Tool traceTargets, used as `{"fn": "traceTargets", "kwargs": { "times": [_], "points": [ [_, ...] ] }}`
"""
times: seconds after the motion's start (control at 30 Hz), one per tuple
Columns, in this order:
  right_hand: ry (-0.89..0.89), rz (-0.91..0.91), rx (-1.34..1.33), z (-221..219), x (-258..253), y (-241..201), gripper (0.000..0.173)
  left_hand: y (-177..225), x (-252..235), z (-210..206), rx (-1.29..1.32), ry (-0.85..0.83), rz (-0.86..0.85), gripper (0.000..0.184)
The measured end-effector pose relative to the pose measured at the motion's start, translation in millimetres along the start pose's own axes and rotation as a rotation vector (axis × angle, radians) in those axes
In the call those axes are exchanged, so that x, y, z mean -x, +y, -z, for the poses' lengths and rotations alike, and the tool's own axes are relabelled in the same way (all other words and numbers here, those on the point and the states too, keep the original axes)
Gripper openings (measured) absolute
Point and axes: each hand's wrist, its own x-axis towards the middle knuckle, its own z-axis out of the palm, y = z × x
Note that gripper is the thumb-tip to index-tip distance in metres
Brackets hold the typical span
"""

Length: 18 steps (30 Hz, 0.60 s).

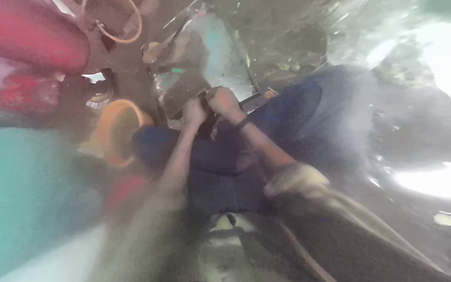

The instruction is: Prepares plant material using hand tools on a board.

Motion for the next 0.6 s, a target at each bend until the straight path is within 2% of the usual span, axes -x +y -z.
{"fn": "traceTargets", "kwargs": {
  "times": [0.07, 0.2, 0.23, 0.3, 0.37, 0.43, 0.53, 0.6],
  "points": [
    [0.030, 0.019, -0.030, -0.2, -2.8, 4.8, 0.042, 1.2, -1.7, 2.3, -0.017, 0.037, 0.024, 0.031],
    [0.077, 0.063, -0.057, 3.3, 2.5, 3.6, 0.038, -1.4, -10.0, -3.0, 0.022, 0.129, -0.053, 0.031],
    [0.067, 0.082, -0.063, 6.4, 10.4, -0.8, 0.037, -1.7, -6.3, -3.4, 0.046, 0.107, -0.045, 0.033],
    [-0.081, 0.063, -0.025, 22.7, 26.3, -11.0, 0.039, 6.4, 9.4, 1.7, 0.096, 0.013, -0.006, 0.031],
    [0.081, 0.109, -0.001, 11.6, 15.9, -3.1, 0.039, 14.7, 18.2, 0.6, 0.120, -0.053, -0.008, 0.026],
    [0.121, 0.125, 0.015, 8.8, 10.7, -0.5, 0.039, 15.8, 24.0, -4.7, 0.119, -0.067, -0.038, 0.027],
    [0.133, 0.121, 0.064, 6.8, 3.6, 6.6, 0.042, 9.4, 37.6, 3.9, 0.129, 0.018, -0.125, 0.027],
    [0.153, 0.174, 0.120, 4.1, 9.9, 19.1, 0.039, -1.8, 54.3, 17.5, 0.182, 0.170, -0.166, 0.021]
  ]
}}
